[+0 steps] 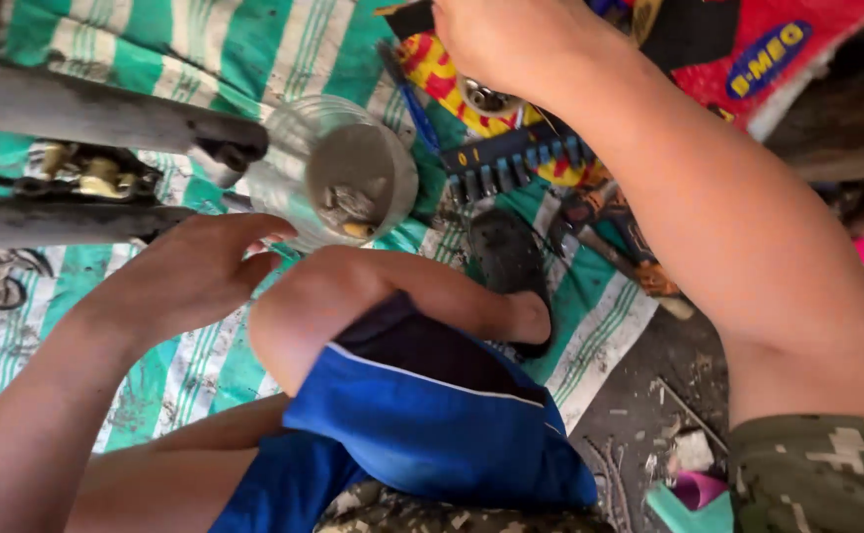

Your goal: The person cleans the front forks of a motorcycle using a blue brush and a yellow sponge. They scrub the metal tubes with the brush and then wipe them with the sponge, occasionally dipping the tools into a container of liquid.

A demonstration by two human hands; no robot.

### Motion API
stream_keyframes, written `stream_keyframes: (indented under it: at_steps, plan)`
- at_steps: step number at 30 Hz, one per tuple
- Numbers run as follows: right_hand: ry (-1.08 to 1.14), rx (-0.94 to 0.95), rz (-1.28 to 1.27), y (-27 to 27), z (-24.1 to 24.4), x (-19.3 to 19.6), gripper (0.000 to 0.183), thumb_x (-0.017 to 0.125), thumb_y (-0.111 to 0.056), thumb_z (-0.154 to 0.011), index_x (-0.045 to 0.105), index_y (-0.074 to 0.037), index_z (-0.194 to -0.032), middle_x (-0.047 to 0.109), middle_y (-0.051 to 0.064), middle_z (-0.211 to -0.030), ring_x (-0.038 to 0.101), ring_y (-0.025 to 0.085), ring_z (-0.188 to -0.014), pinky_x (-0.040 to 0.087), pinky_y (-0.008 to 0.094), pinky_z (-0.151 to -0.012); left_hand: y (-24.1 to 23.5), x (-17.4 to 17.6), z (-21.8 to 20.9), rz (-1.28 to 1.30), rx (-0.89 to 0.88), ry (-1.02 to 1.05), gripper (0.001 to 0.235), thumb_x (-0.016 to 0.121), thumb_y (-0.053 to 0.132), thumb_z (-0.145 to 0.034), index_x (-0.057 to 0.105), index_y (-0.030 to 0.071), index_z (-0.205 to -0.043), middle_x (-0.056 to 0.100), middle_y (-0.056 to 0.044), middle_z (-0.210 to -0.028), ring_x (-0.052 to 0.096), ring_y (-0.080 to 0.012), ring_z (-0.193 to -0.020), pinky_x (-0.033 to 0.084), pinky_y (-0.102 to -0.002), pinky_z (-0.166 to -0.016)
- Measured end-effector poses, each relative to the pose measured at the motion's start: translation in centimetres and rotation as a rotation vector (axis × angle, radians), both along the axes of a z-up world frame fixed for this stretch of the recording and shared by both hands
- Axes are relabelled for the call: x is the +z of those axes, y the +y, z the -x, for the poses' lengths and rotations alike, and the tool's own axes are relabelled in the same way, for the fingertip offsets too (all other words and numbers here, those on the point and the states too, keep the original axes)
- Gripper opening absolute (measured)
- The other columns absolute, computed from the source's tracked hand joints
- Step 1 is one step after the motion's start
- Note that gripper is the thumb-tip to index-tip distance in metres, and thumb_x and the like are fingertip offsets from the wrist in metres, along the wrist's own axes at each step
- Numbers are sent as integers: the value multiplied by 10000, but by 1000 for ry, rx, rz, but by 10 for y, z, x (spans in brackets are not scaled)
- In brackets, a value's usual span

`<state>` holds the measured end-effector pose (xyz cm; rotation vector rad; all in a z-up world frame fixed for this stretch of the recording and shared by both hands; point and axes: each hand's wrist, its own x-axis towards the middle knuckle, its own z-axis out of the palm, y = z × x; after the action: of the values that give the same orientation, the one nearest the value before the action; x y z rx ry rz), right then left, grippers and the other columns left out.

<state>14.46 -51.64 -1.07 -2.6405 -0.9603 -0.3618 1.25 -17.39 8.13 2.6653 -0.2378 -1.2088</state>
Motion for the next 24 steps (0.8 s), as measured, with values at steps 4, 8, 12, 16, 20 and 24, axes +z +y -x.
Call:
stream_keyframes:
  at_steps: [4, 8, 12, 16, 20, 24]
  plan:
    - [53, 9, -76, 12, 7, 18, 168, 689, 57, -1022, 831, 25, -1105, 759, 195, -729, 605, 272, -377, 478, 422, -333, 2, 6, -1, -57, 56, 22, 462, 604, 217, -991, 720, 237, -1438, 817, -7, -1376, 813, -323, -1094, 607, -497, -953]
    - [96, -8, -67, 8, 23, 7, 170, 695, 44, -1007, 833, 12, -1101, 760, 194, -740, 613, 288, -402, 484, 434, -356, -1, 15, -4, -115, 89, 67, 428, 566, 227, -1054, 721, 268, -1451, 837, 9, -1319, 806, -297, -1033, 590, -489, -900]
    - [122, 0, -48, 5, 27, -1, 178, 708, 14, -973, 837, -17, -1091, 763, 190, -765, 631, 325, -461, 496, 459, -407, 5, 13, -1, -136, 177, 83, 448, 592, 217, -1053, 722, 269, -1478, 862, -48, -1236, 810, -312, -880, 596, -482, -807]
    - [141, 10, -38, 5, 30, -9, 188, 721, -15, -939, 840, -46, -1081, 765, 187, -789, 649, 362, -519, 509, 484, -459, 20, 3, 3, -140, 231, 100, 440, 625, 198, -1060, 724, 280, -1480, 864, -35, -1262, 831, -294, -924, 613, -476, -788]
    - [146, 15, -23, 5, 29, -10, 197, 730, -34, -916, 843, -65, -1074, 767, 184, -806, 661, 386, -557, 517, 501, -493, 31, 3, 6, -175, 205, 91, 424, 625, 213, -1072, 723, 293, -1477, 875, -41, -1225, 834, -315, -925, 617, -486, -833]
    - [108, 64, -11, 21, 10, 5, 212, 743, -64, -882, 846, -94, -1065, 769, 180, -830, 680, 422, -616, 530, 526, -545, 62, -3, 13, -63, 298, 89, 434, 665, 241, -1037, 745, 259, -1463, 846, 33, -1339, 798, -245, -973, 616, -419, -872]
